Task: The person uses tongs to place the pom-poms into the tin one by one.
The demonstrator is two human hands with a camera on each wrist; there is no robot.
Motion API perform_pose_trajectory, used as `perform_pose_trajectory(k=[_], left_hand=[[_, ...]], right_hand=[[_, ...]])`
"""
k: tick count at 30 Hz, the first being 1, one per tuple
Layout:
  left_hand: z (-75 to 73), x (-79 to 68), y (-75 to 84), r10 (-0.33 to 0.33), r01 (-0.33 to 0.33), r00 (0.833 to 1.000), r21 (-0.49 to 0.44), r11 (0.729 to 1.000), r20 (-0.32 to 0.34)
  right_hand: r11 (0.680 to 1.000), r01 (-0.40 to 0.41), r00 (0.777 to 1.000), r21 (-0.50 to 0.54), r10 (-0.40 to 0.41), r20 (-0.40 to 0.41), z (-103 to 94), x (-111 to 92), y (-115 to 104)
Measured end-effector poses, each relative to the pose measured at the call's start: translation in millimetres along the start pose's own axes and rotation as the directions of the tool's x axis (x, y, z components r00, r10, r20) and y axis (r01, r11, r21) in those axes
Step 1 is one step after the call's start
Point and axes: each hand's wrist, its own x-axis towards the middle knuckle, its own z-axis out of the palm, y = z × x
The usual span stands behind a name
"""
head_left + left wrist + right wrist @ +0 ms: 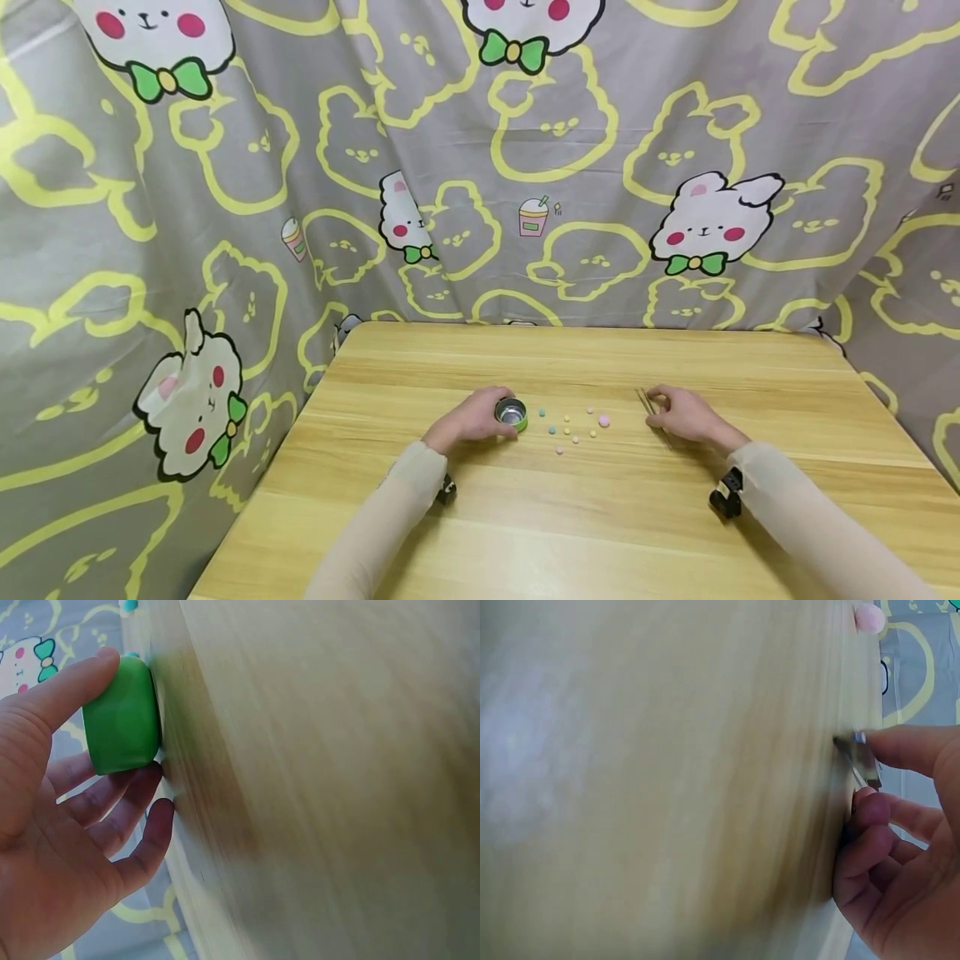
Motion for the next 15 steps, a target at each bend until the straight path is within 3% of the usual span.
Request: perform_pose_trajectory(k=[15], left_hand=[[0.4,0.7,1.1,0.009,-0.009,1.000,-0.002,1.000,-0.001]], right_hand=[[0.995,0.087,0.996,0.043,-0.087,-0.001,-3.7,-1.7,3.7]])
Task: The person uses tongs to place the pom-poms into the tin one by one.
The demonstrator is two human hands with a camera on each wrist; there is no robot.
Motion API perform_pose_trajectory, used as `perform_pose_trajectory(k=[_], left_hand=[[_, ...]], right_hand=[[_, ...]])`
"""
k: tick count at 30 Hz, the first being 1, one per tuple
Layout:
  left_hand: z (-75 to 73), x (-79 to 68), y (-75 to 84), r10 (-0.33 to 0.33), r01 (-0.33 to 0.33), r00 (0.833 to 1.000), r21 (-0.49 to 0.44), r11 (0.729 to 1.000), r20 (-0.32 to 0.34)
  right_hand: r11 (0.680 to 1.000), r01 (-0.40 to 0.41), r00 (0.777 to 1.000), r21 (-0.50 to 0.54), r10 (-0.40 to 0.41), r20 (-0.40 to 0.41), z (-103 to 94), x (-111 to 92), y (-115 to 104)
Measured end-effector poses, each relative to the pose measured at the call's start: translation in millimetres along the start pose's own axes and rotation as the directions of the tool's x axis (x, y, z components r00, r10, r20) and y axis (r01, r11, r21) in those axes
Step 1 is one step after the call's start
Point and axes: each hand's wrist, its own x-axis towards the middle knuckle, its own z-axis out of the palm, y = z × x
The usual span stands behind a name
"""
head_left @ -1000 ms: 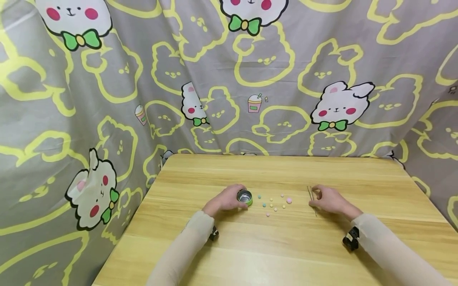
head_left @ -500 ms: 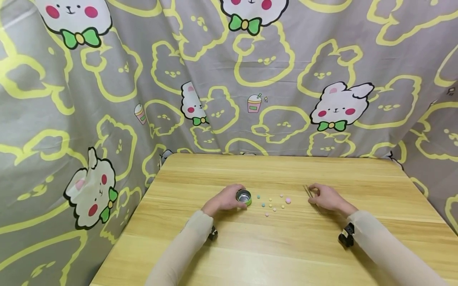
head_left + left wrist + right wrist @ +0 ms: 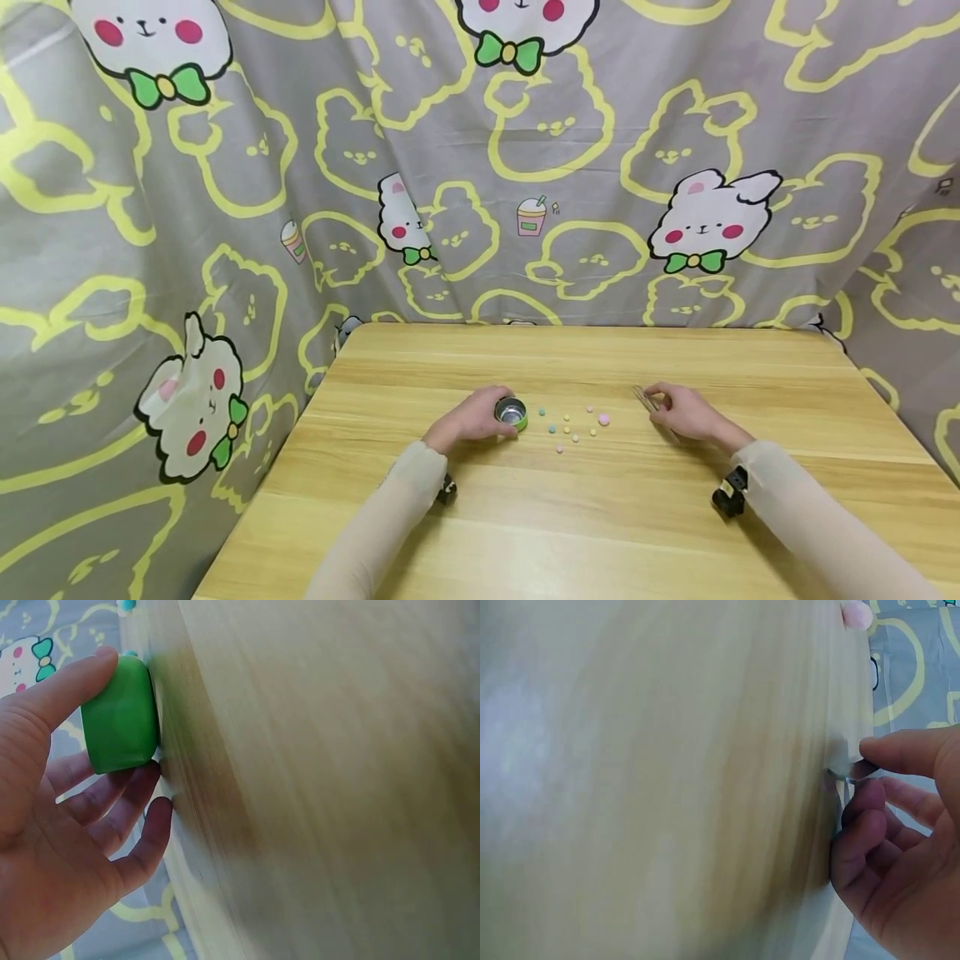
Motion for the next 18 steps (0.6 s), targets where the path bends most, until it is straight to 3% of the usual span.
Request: perform_pose_trajectory(k=[9,18], left_hand=[[1.9,-1.6,-0.7,-0.023,0.023,1.000,-0.012,1.000,0.005],[2.3,1.5,-4.1,-0.013,0.013,1.000,-0.042,0.999,0.002]], right_hand=[[0.995,0.076,0.996,0.069,-0.079,0.040,-6.6,-4.9,-1.2],[0.985,0.023,0.994,0.173,-0.041,0.104,-12.7,-8.1,-5.6]])
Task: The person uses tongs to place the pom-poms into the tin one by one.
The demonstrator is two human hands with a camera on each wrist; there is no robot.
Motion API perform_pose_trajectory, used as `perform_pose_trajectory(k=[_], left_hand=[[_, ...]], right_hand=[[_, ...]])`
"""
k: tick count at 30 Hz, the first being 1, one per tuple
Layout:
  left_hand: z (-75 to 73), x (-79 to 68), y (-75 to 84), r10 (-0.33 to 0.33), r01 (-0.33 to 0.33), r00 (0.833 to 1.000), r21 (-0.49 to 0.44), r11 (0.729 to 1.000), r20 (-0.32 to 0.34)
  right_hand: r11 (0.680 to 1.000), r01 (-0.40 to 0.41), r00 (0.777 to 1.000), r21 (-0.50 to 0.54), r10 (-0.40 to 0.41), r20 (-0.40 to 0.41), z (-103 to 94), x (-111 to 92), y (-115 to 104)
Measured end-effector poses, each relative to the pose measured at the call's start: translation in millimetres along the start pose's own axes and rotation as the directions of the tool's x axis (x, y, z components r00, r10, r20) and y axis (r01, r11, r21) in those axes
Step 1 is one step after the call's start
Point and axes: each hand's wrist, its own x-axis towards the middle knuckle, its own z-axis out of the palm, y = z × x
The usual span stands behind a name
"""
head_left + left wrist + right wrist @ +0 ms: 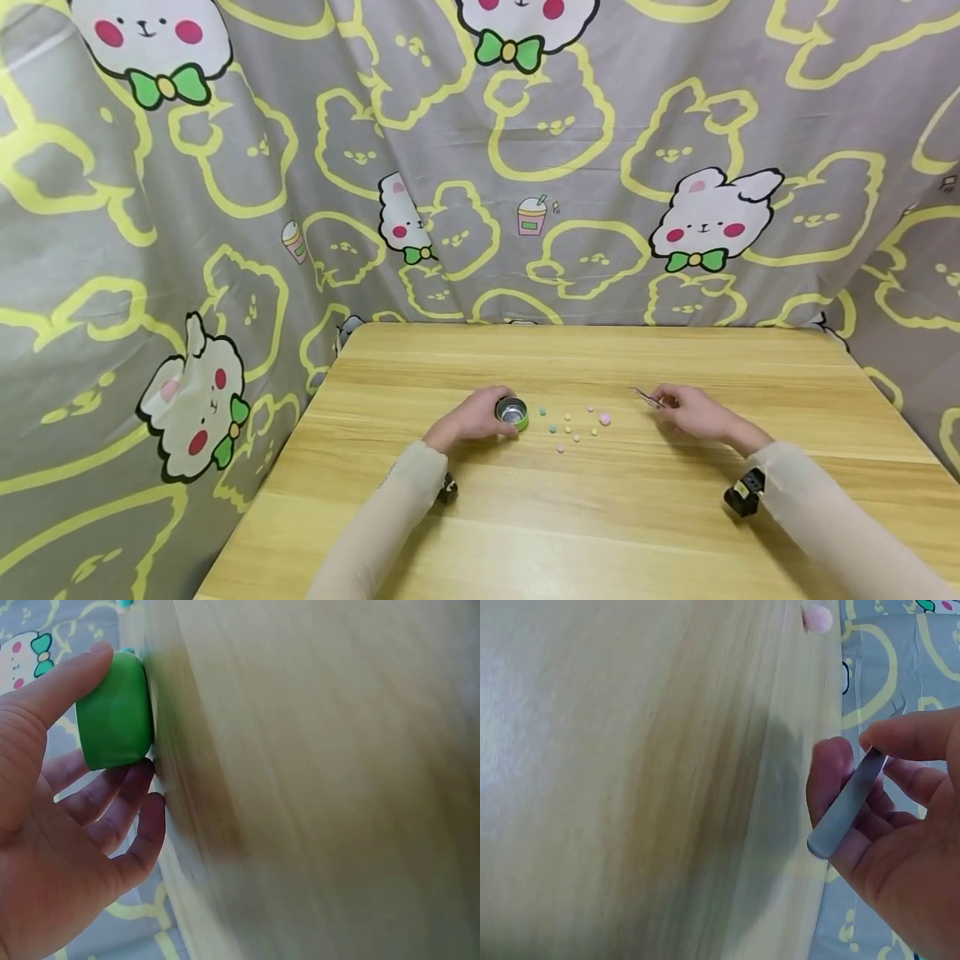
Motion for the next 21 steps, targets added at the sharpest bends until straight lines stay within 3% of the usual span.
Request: perform_pose_trajectory(k=[12,21], left_hand=[[0.6,-0.5,-1.6,0.030,-0.031,0.999,-0.021,0.999,-0.013],[-1.6,-1.8,-2.5,0.017,-0.016,1.000,-0.062,0.998,0.006]], right_hand=[[0.985,0.113,0.993,-0.130,-0.115,-0.005,7.6,-1.2,-12.5],[0.943,0.168,0.985,-0.286,-0.174,0.005,15.6,2.5,-15.0]])
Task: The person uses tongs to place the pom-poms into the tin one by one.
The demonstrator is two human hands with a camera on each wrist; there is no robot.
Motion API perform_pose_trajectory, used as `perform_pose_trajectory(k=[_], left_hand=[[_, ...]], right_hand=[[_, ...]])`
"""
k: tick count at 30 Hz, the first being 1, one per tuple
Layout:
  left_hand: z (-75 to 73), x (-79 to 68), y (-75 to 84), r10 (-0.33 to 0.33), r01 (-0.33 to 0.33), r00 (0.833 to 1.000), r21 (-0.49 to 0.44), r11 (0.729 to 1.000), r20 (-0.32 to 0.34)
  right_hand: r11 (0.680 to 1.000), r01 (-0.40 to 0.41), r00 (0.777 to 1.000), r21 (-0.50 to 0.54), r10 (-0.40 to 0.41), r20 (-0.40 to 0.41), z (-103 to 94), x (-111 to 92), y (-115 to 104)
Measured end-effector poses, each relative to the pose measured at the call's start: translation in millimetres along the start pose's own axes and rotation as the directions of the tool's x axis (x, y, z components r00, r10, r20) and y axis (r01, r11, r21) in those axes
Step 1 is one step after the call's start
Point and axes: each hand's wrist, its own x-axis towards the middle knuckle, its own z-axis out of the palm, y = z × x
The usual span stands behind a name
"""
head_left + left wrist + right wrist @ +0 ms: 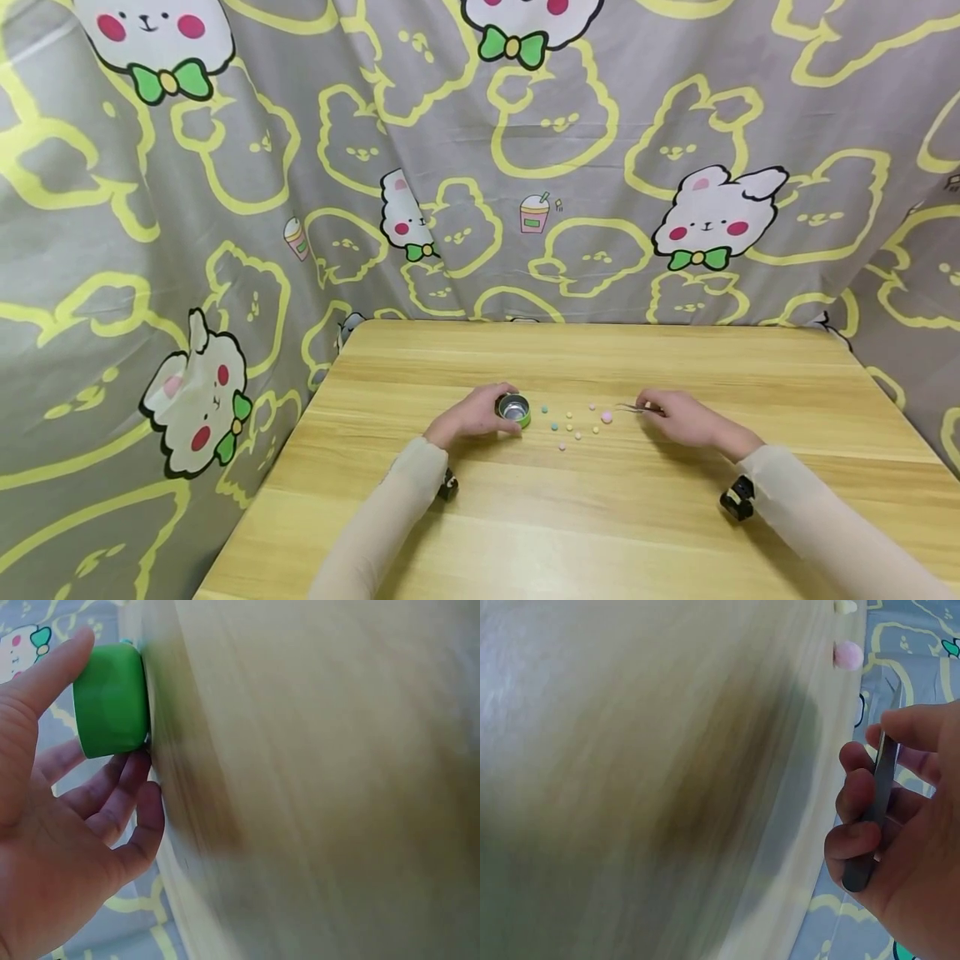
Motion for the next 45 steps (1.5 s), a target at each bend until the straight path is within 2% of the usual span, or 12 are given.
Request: perform_pose_trajectory(k=[6,22,34,45], left_hand=[[-1.1,0.0,-0.5,0.004,-0.004,1.000,0.006,1.000,0.005],[0.1,1.1,-3.1,0.026,-0.026,1.000,-0.023,0.999,0.009],[-1.4,2.9,-4.0,0.021,-0.020,1.000,-0.036,0.999,0.016],[-1.7,2.5,-4.5,0.021,-0.021,1.000,-0.039,0.999,0.015]], right_hand=[[1.000,0.020,1.000,-0.019,-0.019,0.023,1.9,3.0,-1.1],[1.000,0.006,0.999,-0.026,-0.004,0.054,9.9,8.9,2.5],[1.000,0.003,0.999,-0.022,-0.002,0.046,9.6,10.6,-1.6],[0.996,0.047,0.998,-0.069,-0.044,0.052,10.5,12.7,1.0]])
